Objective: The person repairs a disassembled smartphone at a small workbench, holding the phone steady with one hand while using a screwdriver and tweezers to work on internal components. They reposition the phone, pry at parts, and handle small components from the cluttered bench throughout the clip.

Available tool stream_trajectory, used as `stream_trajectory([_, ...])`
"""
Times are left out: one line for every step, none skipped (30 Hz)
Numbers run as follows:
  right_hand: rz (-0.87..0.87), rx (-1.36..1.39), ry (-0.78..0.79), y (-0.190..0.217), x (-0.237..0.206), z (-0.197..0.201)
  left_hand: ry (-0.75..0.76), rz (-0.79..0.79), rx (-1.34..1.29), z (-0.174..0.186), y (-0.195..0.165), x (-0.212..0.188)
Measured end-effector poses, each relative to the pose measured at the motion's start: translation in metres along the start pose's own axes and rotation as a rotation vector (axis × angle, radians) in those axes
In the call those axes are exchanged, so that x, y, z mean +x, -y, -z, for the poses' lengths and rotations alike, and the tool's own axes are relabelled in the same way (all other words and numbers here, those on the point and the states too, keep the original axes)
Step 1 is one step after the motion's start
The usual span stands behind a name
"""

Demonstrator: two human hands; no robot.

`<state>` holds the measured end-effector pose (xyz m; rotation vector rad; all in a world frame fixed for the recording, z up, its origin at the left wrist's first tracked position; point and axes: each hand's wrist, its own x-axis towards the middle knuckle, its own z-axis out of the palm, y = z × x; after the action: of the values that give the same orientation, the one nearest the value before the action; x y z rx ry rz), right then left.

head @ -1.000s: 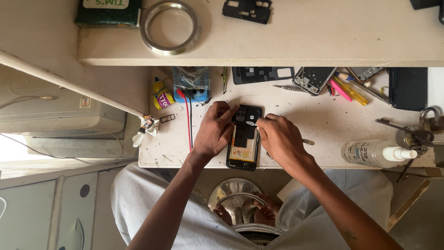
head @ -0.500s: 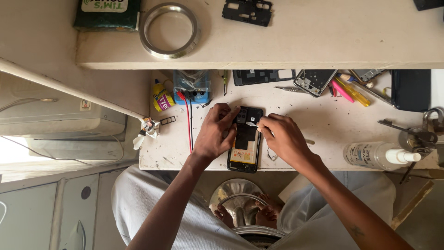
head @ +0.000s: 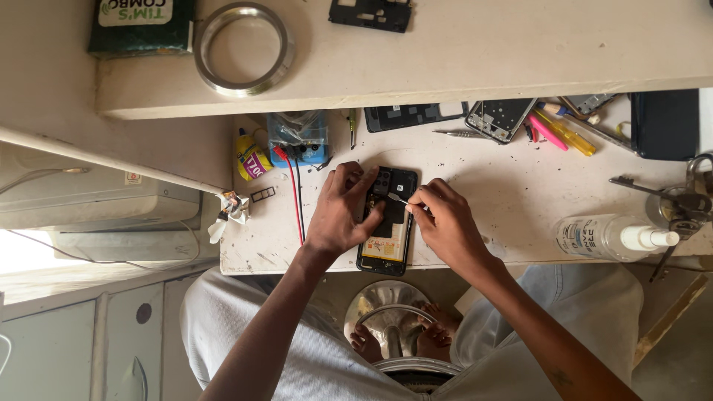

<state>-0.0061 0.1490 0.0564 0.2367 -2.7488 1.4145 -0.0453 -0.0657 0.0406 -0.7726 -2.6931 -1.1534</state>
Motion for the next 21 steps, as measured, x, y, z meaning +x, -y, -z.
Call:
stream_trajectory([0.011,0.005,-0.011,0.0,0.0,-0.001,0.004,-0.001,0.01,0.0,0.0,0.0])
stream_trajectory([0.022,0.009,-0.021,0.0,0.001,-0.001,0.007,-0.001,0.019,0.0,0.0,0.0])
stream_trajectory([0.034,0.012,-0.03,0.0,0.001,-0.001,0.011,-0.005,0.033,0.0,0.0,0.0])
stream_trajectory([0.041,0.013,-0.029,-0.001,0.002,-0.001,0.015,-0.009,0.047,0.0,0.0,0.0])
stream_trajectory([0.05,0.015,-0.029,-0.003,0.003,0.0,0.018,-0.014,0.062,0.0,0.001,0.0])
stream_trajectory([0.059,0.017,-0.029,-0.004,0.004,0.001,0.022,-0.012,0.064,0.001,0.001,0.0])
stream_trajectory([0.04,0.023,-0.014,-0.005,0.005,0.001,0.028,-0.012,0.065,0.001,0.002,0.0])
stream_trajectory([0.019,0.027,0.0,-0.007,0.007,0.002,0.033,-0.013,0.063,0.0,0.002,0.0])
stream_trajectory([-0.001,0.03,0.015,-0.008,0.007,0.003,0.031,-0.014,0.059,0.0,0.002,0.0])
stream_trajectory([-0.001,0.024,0.02,-0.009,0.008,0.004,0.028,-0.016,0.055,-0.001,0.002,0.0])
stream_trajectory([-0.001,0.019,0.027,-0.01,0.009,0.004,0.024,-0.017,0.053,0.0,0.002,-0.001])
stream_trajectory([0.0,0.014,0.034,-0.011,0.009,0.004,0.023,-0.02,0.049,0.0,0.002,0.0])
stream_trajectory([0.013,0.015,0.033,-0.012,0.01,0.004,0.022,-0.022,0.046,0.0,0.003,-0.001])
stream_trajectory([0.025,0.015,0.032,-0.013,0.01,0.003,0.022,-0.024,0.041,0.0,0.003,-0.001])
stream_trajectory([0.037,0.014,0.032,-0.014,0.011,0.003,0.02,-0.026,0.043,-0.001,0.003,-0.001])
stream_trajectory([0.038,0.015,0.036,-0.015,0.011,0.003,0.019,-0.028,0.044,-0.001,0.003,-0.001])
stream_trajectory([0.039,0.016,0.04,-0.016,0.012,0.003,0.017,-0.031,0.046,-0.001,0.003,0.0])
stream_trajectory([0.04,0.016,0.043,-0.017,0.012,0.004,0.021,-0.03,0.047,-0.001,0.003,-0.001])
stream_trajectory([0.038,0.014,0.049,-0.019,0.013,0.004,0.024,-0.028,0.048,-0.001,0.003,-0.001])
stream_trajectory([0.037,0.01,0.055,-0.019,0.013,0.004,0.026,-0.027,0.048,-0.001,0.003,-0.001])
stream_trajectory([0.036,0.006,0.062,-0.02,0.014,0.004,0.029,-0.028,0.055,-0.001,0.004,-0.001])
